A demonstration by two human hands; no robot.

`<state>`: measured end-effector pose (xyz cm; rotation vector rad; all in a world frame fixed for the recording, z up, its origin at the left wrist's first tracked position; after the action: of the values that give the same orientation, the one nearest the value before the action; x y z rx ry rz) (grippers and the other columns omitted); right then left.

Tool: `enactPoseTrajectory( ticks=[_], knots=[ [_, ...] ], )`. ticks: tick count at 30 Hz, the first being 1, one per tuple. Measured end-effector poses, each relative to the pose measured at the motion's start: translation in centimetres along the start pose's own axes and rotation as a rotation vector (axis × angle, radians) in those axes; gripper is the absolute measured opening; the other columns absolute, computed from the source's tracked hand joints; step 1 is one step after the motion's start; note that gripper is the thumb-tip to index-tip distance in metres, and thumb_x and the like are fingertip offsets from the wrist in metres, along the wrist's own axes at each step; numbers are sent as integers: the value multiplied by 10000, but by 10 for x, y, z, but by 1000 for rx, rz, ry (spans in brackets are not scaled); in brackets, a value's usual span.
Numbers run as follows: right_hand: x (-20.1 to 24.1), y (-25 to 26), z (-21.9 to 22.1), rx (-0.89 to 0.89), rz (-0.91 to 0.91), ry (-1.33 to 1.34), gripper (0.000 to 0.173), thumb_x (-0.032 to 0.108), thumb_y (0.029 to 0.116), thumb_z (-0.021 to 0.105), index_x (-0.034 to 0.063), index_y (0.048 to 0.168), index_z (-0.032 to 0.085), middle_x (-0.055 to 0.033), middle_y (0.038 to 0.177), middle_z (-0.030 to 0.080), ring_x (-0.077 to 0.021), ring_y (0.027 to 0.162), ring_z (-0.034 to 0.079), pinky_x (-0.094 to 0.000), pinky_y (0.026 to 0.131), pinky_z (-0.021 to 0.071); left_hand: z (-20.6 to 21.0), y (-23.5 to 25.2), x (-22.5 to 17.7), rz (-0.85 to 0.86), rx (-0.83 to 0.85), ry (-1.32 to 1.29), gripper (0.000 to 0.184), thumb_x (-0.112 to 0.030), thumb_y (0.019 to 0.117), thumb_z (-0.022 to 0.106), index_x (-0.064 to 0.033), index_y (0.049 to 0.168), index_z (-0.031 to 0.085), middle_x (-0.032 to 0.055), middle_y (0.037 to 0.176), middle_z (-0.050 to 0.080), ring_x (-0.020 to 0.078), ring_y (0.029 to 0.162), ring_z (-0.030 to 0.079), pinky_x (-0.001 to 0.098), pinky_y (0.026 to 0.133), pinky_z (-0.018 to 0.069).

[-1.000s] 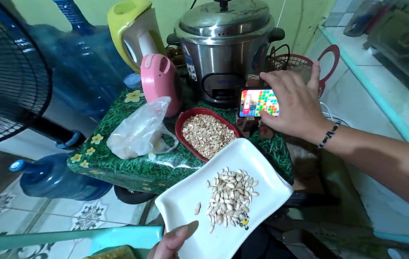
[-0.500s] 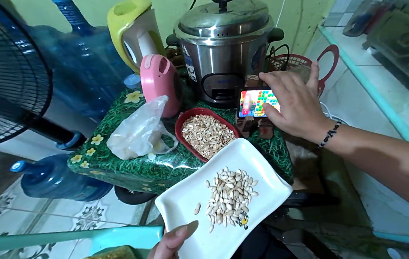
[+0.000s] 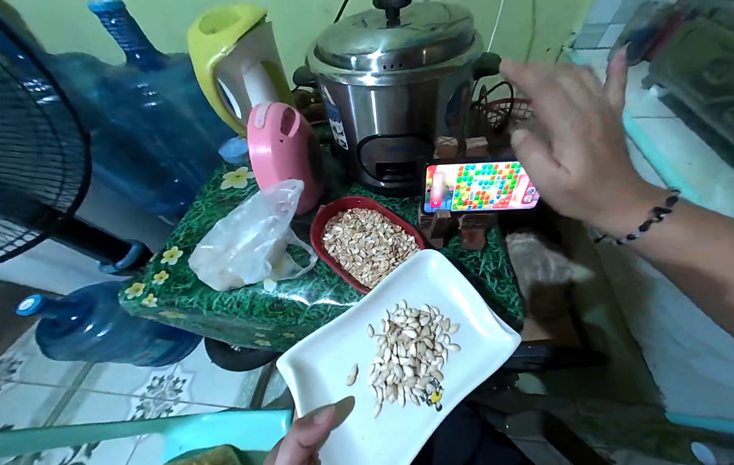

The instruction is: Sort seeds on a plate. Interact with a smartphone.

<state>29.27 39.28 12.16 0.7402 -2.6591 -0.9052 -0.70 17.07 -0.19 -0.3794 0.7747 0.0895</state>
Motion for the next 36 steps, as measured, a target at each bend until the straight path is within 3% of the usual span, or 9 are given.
enactPoseTrajectory(
  ticks=[2,4,7,10,15,21,27,32,36],
  knots=[
    [12,3,-18,-30,-58,85,545,272,1027,386,104,1541,455,-158,1492,524,-357,1432,436,-705,1188,159,0,0,0,-3,0,6,183,-81,853,573,-108,995,686,83,869,764,153,794,756,368,716,639],
    [38,-4,-28,15,-153,192,506,231,976,502,67,1453,549,-163,1433,561,-306,1350,510,-525,1118,410,1,-1,1,-13,-18,29,184,-75,859,550,-109,982,682,78,860,764,147,785,755,363,713,639],
    [86,-42,-23,285,-366,346,413,268,925,611,147,1314,684,-94,1332,635,-245,1258,583,-418,1003,526,3,-2,3,-58,-10,34,199,-90,845,585,-97,1025,670,88,876,760,164,802,755,377,721,638],
    [119,-83,-12,536,-574,417,415,332,1029,503,237,1419,608,-152,1463,573,-366,1357,540,-552,1065,484,7,-4,6,-112,20,25,272,-100,844,606,-101,1115,608,96,908,757,181,825,756,393,733,640],
    [127,-109,-7,552,-603,375,451,233,1035,482,333,1472,535,-145,1559,484,-438,1400,483,-706,1045,429,14,-8,12,-198,50,29,293,-102,838,602,-87,1131,593,116,916,751,195,833,755,397,743,636],
    [125,-113,2,496,-666,365,381,76,1016,490,214,1327,662,-119,1364,636,-334,1165,643,-462,827,576,14,-6,16,-205,71,39,271,-112,845,606,-93,1116,619,114,934,752,195,852,754,401,763,634],
    [119,-105,3,424,-685,429,217,15,1010,506,56,1036,717,-118,1054,701,-275,895,662,-373,634,534,20,-6,19,-203,51,45,288,-92,843,576,-93,1130,595,108,933,750,186,850,753,398,758,635],
    [119,-102,1,344,-653,502,217,1,1004,513,45,984,725,-116,970,700,-253,828,651,-343,616,513,23,-8,19,-171,95,52,313,-93,852,580,-105,1163,554,84,937,754,169,858,754,376,766,635],
    [118,-97,-6,326,-623,556,248,-7,1002,512,48,1071,744,-127,1035,727,-253,883,690,-337,710,563,23,-9,17,-174,70,43,304,-75,852,569,-92,1156,566,97,925,755,177,843,756,379,751,638]
  ],
)
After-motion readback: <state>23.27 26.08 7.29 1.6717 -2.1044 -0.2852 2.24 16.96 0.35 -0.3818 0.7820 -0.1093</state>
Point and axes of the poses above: each hand's wrist, its own y-axis towards the middle knuckle, its own z-axis out of the palm, x = y × z, the point moved 2 cm from there along y, towards the middle knuckle
